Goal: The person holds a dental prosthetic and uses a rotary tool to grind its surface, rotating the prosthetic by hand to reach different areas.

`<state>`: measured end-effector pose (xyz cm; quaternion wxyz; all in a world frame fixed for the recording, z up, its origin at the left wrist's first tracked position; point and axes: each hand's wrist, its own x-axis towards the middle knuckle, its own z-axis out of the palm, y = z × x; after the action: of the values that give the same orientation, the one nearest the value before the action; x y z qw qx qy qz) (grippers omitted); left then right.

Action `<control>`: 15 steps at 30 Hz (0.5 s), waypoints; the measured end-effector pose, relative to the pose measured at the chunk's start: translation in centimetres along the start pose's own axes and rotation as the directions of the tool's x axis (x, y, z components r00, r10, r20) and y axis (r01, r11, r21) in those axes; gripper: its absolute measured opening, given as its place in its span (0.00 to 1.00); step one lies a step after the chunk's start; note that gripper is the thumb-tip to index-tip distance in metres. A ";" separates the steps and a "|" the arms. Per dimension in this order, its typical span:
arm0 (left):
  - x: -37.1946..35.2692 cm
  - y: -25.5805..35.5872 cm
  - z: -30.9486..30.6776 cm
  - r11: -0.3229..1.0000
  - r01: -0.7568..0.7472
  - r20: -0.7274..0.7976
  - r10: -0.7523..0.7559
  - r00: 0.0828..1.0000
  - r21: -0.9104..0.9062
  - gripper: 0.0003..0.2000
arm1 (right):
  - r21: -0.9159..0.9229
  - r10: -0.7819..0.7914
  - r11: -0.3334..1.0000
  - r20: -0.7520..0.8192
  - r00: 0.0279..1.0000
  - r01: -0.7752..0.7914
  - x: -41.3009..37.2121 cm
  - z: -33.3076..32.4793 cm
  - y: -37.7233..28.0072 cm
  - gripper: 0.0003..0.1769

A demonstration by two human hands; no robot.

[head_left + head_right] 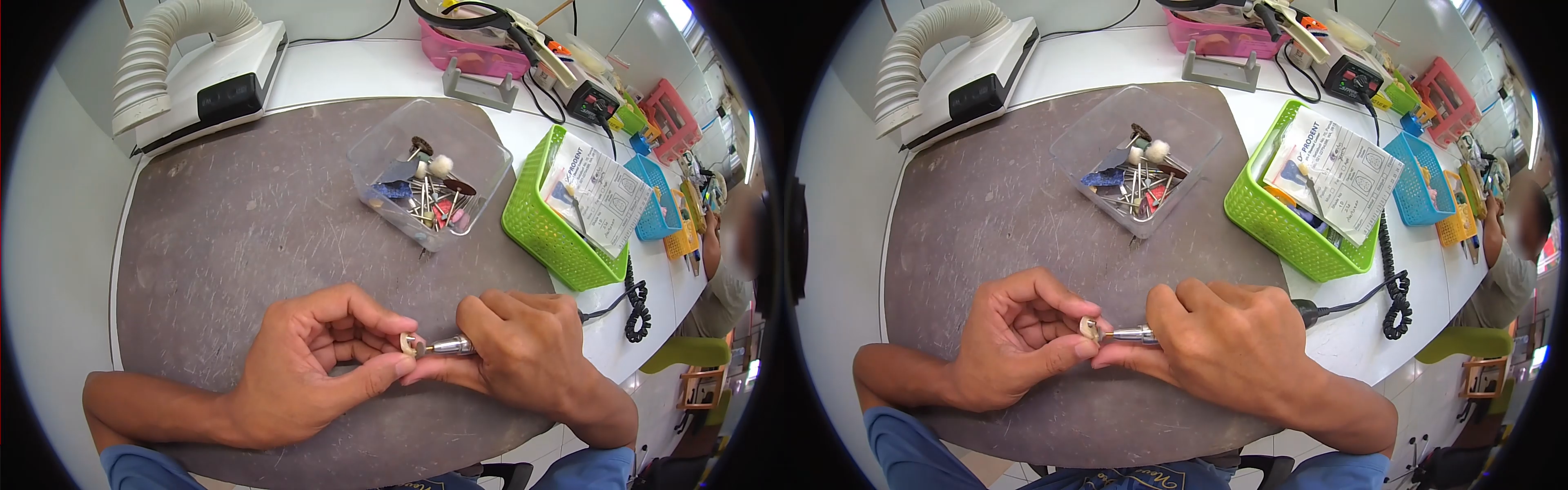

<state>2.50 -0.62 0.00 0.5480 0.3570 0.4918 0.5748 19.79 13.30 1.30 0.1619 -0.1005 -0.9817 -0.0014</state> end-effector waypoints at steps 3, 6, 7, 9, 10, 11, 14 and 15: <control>0.0 0.1 0.1 1.000 -0.001 0.000 0.001 1.000 0.004 0.11 | 0.008 -0.005 1.000 -0.005 1.000 0.005 -0.1 0.0 -0.1 0.32; 0.0 0.0 0.0 1.000 -0.001 -0.002 0.001 1.000 0.019 0.11 | 0.011 0.003 1.000 -0.007 1.000 -0.002 0.0 0.1 -0.1 0.32; 0.0 0.0 0.0 1.000 -0.002 -0.001 0.002 1.000 0.018 0.11 | 0.015 0.008 1.000 -0.003 1.000 -0.008 0.0 0.1 0.0 0.32; 0.0 0.2 0.0 1.000 0.006 -0.002 -0.006 1.000 0.008 0.11 | 0.020 0.007 1.000 0.001 1.000 -0.007 -0.1 0.0 0.0 0.32; 0.0 0.1 0.0 1.000 0.007 -0.003 -0.007 1.000 0.010 0.11 | 0.025 0.003 1.000 0.001 1.000 -0.003 -0.1 0.0 0.0 0.32; 0.0 0.0 0.0 1.000 0.000 0.001 0.000 1.000 0.010 0.11 | 0.027 0.002 1.000 0.000 1.000 -0.002 -0.1 0.1 0.0 0.32; -0.1 -0.1 -0.1 1.000 -0.007 0.003 0.007 1.000 0.005 0.11 | 0.019 0.013 1.000 0.017 1.000 -0.014 0.0 0.1 0.1 0.32; -0.1 -0.1 -0.1 1.000 -0.010 0.008 0.010 1.000 0.001 0.11 | 0.023 0.001 1.000 0.014 1.000 -0.001 0.1 0.0 0.0 0.32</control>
<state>2.47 -0.74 -0.11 0.5470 0.3619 0.4881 0.5758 19.73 13.32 1.32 0.1560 -0.0990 -0.9827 0.0106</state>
